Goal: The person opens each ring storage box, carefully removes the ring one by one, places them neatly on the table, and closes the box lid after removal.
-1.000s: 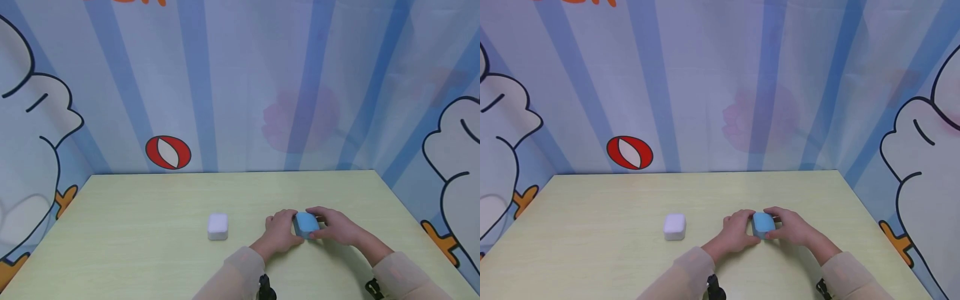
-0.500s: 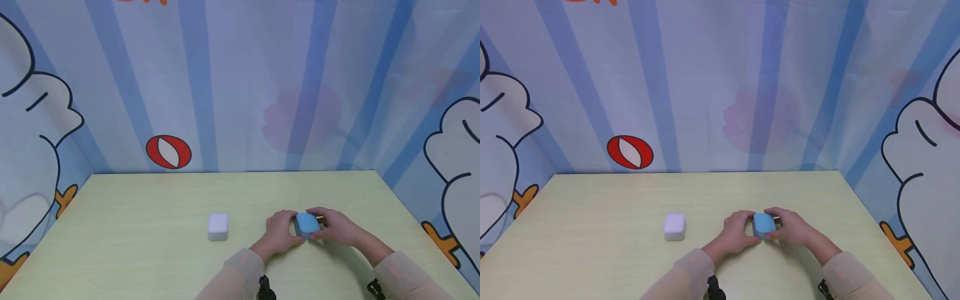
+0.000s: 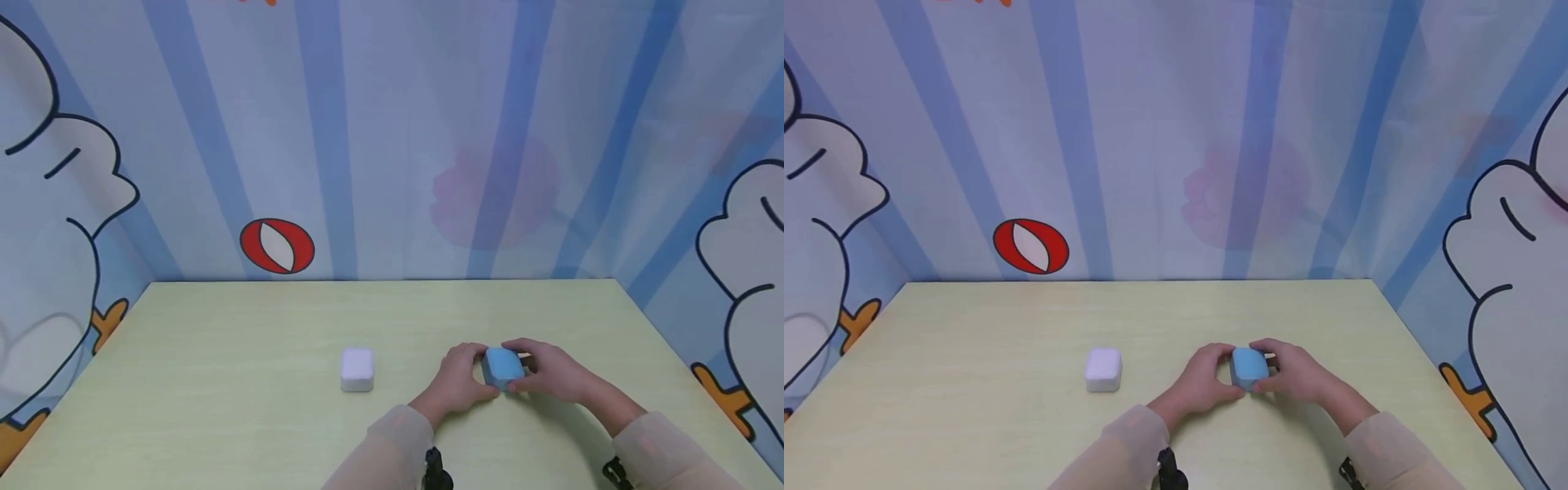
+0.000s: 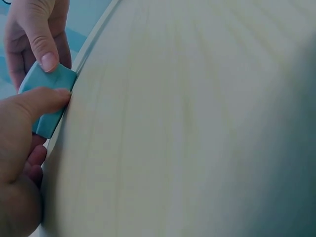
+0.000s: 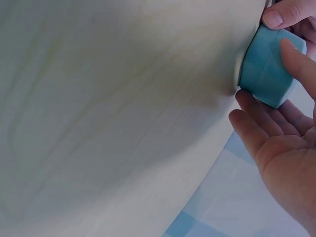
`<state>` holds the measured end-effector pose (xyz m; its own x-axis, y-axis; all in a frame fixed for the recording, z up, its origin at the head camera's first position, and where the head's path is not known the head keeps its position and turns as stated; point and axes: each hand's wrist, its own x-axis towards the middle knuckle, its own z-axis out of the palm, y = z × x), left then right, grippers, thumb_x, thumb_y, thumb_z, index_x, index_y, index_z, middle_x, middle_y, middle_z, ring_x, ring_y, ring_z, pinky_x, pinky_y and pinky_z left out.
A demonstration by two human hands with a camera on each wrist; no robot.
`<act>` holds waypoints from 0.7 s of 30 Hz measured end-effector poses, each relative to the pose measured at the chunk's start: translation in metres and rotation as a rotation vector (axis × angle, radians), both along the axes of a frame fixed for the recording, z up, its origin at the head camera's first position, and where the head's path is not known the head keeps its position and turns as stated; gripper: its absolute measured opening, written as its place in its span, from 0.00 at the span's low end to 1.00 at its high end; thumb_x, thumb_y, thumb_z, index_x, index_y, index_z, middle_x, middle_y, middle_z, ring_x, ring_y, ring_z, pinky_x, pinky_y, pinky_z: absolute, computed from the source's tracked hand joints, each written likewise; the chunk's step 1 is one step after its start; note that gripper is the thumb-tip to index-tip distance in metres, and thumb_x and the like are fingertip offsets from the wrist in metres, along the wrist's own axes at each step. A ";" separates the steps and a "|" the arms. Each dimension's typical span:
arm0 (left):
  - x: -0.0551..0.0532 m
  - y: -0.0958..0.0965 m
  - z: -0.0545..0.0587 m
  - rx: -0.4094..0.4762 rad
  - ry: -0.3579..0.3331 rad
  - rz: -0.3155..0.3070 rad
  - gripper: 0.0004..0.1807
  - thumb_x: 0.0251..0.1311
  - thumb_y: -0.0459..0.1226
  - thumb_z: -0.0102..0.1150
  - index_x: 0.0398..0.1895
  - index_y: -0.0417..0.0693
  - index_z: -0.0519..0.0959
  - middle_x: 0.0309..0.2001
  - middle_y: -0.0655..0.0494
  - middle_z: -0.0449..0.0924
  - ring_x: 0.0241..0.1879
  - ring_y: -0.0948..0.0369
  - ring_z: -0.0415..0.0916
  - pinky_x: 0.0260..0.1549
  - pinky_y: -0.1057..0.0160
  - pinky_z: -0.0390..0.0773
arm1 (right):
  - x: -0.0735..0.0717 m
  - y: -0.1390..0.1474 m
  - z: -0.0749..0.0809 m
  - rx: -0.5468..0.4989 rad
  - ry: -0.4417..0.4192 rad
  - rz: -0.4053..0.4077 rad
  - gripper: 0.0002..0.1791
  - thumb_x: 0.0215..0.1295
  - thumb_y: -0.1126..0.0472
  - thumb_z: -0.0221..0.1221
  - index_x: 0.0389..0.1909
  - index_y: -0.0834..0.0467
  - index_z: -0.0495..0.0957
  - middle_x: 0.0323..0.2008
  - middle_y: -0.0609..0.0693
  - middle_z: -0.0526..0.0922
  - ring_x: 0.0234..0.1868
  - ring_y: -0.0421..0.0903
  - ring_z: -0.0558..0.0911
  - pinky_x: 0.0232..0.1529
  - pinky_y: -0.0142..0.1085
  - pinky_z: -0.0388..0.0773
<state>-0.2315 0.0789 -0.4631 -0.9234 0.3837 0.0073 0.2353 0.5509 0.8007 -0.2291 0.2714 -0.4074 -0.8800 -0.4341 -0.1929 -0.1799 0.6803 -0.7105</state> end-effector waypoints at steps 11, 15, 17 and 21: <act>-0.001 0.001 0.002 0.062 -0.018 0.008 0.33 0.47 0.42 0.73 0.57 0.48 0.71 0.52 0.58 0.73 0.48 0.64 0.70 0.49 0.66 0.72 | -0.004 0.007 -0.001 -0.081 -0.008 0.027 0.37 0.54 0.57 0.68 0.62 0.64 0.64 0.59 0.65 0.70 0.59 0.66 0.73 0.48 0.45 0.79; 0.000 0.001 0.001 0.066 -0.042 0.022 0.33 0.47 0.42 0.73 0.57 0.49 0.72 0.52 0.60 0.73 0.47 0.64 0.70 0.48 0.67 0.72 | -0.004 0.007 -0.004 -0.111 -0.021 0.031 0.37 0.54 0.57 0.68 0.62 0.65 0.64 0.59 0.66 0.70 0.59 0.67 0.72 0.49 0.46 0.78; 0.000 0.000 0.000 0.071 -0.054 0.029 0.32 0.46 0.42 0.73 0.57 0.50 0.72 0.51 0.60 0.73 0.47 0.65 0.70 0.47 0.67 0.73 | -0.004 0.008 -0.006 -0.121 -0.021 0.044 0.37 0.54 0.57 0.68 0.62 0.66 0.63 0.59 0.66 0.70 0.59 0.67 0.72 0.51 0.48 0.77; 0.001 0.000 -0.002 0.077 -0.055 0.030 0.32 0.46 0.42 0.73 0.57 0.50 0.72 0.51 0.61 0.73 0.46 0.65 0.70 0.47 0.67 0.73 | -0.005 0.011 -0.009 -0.133 -0.022 0.055 0.38 0.54 0.57 0.68 0.62 0.66 0.63 0.59 0.66 0.69 0.59 0.67 0.72 0.52 0.49 0.76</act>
